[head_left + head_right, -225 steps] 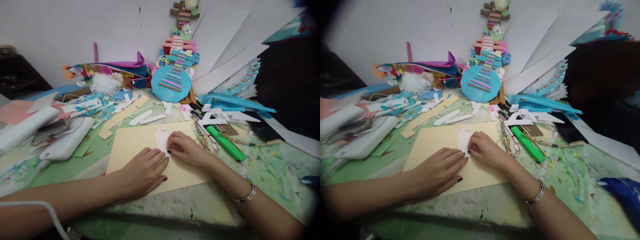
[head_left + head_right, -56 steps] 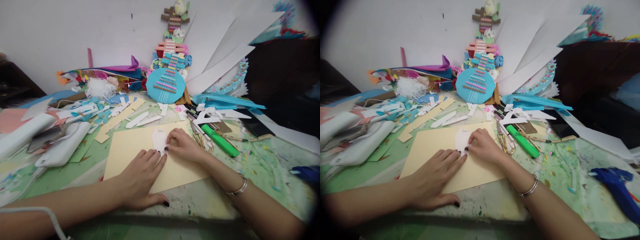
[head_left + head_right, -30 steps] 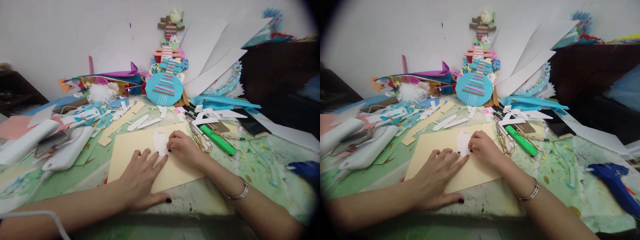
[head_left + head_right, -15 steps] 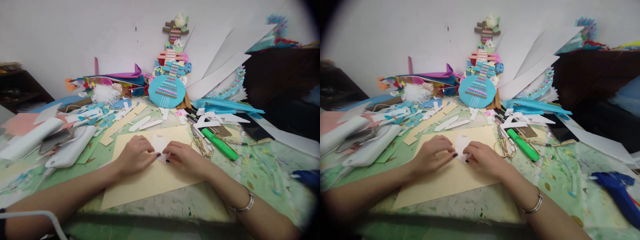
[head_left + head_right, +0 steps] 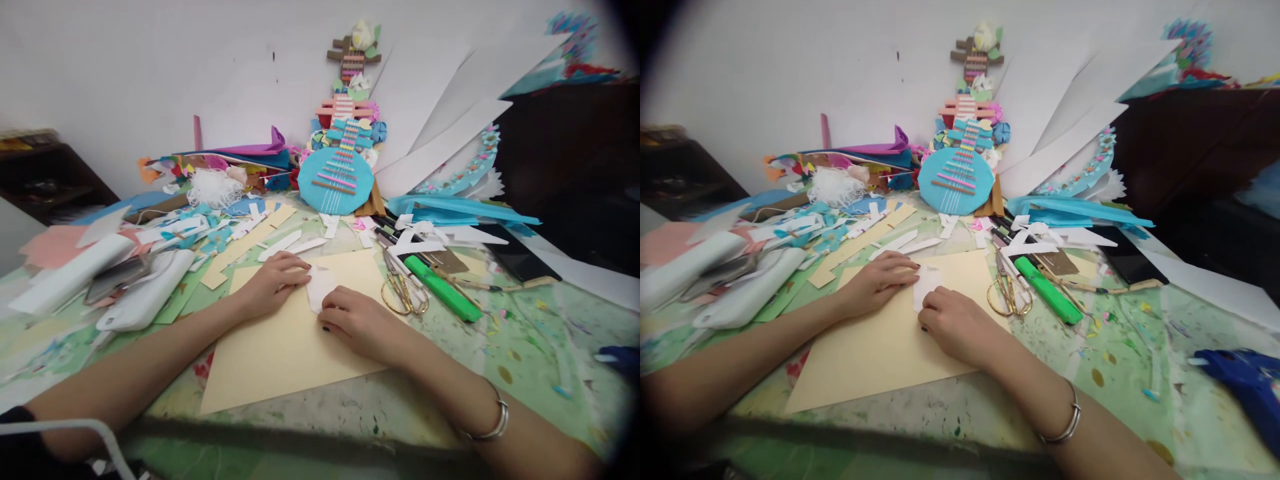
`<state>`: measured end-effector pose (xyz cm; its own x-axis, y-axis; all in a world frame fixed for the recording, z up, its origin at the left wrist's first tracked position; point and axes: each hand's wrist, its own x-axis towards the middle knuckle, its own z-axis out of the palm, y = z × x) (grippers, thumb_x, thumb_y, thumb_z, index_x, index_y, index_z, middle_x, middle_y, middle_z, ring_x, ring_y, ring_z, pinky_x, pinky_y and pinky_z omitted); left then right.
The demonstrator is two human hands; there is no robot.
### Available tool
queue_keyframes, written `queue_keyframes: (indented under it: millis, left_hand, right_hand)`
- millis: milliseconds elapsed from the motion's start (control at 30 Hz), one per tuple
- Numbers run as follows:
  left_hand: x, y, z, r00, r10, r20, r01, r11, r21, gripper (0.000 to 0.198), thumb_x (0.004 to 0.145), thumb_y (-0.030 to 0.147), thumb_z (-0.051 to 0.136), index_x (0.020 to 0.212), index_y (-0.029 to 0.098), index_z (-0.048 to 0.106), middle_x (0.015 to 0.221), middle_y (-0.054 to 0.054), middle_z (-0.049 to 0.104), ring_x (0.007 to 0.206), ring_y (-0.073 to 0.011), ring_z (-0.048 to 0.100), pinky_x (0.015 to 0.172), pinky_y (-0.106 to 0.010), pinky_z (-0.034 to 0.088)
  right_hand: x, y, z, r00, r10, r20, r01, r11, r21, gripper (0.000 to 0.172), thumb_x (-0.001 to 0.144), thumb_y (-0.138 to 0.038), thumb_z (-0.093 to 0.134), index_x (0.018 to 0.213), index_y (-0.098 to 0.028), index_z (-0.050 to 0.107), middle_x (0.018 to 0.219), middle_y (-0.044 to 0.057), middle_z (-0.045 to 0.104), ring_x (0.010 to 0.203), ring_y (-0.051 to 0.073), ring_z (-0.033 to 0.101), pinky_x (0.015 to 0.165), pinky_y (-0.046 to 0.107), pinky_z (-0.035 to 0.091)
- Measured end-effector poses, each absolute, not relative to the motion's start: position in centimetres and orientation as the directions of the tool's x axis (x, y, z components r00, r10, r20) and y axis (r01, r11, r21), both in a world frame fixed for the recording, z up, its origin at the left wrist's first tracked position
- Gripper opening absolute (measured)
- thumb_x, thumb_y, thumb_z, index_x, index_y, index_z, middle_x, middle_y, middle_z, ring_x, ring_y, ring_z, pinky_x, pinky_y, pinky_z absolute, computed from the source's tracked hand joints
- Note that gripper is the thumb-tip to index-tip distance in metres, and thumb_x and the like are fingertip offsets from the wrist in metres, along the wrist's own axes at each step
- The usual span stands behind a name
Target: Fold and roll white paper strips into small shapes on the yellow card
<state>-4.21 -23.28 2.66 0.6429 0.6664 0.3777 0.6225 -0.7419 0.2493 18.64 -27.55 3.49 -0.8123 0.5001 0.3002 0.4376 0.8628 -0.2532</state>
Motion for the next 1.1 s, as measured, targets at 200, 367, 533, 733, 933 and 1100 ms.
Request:
queue_keyframes:
  millis: [200,367,533,733,933,1100]
  left_hand:
    - [-4.5,-23.2,2.6,0.675,0.652,0.346,0.625,-0.754,0.203,0.030,0.088,0.018,0.040,0.103,0.021,0.065,0.112,-0.006,0.064,0.112,-0.0216,0.048,0.093,-0.043,0.039]
    - [-4.5,-23.6,2.9,0.693,0.627,0.356,0.635,-0.764,0.111,0.028,0.090,0.024,0.040,0.103,0.021,0.064,0.103,-0.006,0.067,0.112,-0.0226,0.047,0.094,-0.044,0.036]
    - [-4.0,-23.4,2.8,0.745,0.548,0.380,0.593,-0.805,-0.001,0.025,0.091,0.023,0.040,0.100,0.019,0.064,0.098,-0.007,0.066,0.104,-0.0215,0.050,0.087,-0.039,0.038]
    - [-3.9,-22.7,2.1,0.771,0.481,0.418,0.558,-0.826,-0.079,0.021,0.090,0.020,0.043,0.096,0.018,0.062,0.095,-0.008,0.065,0.098,-0.0201,0.052,0.082,-0.036,0.039]
    - [-3.7,-22.8,2.2,0.730,0.508,0.457,0.557,-0.830,0.034,0.019,0.088,0.020,0.045,0.097,0.019,0.062,0.094,-0.008,0.064,0.094,-0.0193,0.054,0.081,-0.036,0.041]
    - [-3.4,-23.0,2.2,0.691,0.531,0.490,0.540,-0.830,0.137,0.027,0.081,0.029,0.057,0.104,0.017,0.060,0.095,-0.010,0.063,0.090,-0.0200,0.055,0.082,-0.037,0.043]
  right_hand:
    - [19.6,-26.4,2.7,-0.796,0.498,0.343,0.463,0.867,-0.183,0.022,0.085,-0.008,0.044,0.081,-0.013,0.064,0.090,0.011,0.061,0.090,0.019,0.051,0.075,0.031,0.044]
    - [20.1,-26.0,3.5,-0.785,0.511,0.350,0.488,0.858,-0.157,0.021,0.084,-0.007,0.046,0.076,-0.014,0.064,0.089,0.011,0.062,0.090,0.020,0.051,0.075,0.032,0.043]
    - [19.9,-25.8,3.5,-0.771,0.549,0.322,0.539,0.832,-0.129,0.021,0.086,-0.010,0.046,0.075,-0.013,0.064,0.084,0.010,0.062,0.085,0.018,0.054,0.073,0.030,0.042]
    - [19.4,-25.9,2.8,-0.808,0.462,0.366,0.529,0.842,0.106,0.022,0.087,-0.008,0.045,0.072,-0.012,0.061,0.083,0.009,0.060,0.084,0.019,0.050,0.068,0.032,0.039]
    - [18.7,-25.7,2.9,-0.805,0.432,0.407,0.523,0.841,0.140,0.021,0.085,-0.006,0.044,0.071,-0.012,0.059,0.085,0.010,0.059,0.083,0.020,0.048,0.065,0.032,0.039]
    - [19.6,-24.2,2.2,-0.651,0.486,0.583,0.461,0.864,-0.204,0.015,0.078,-0.007,0.050,0.070,-0.015,0.059,0.087,0.008,0.060,0.083,0.018,0.051,0.072,0.031,0.045]
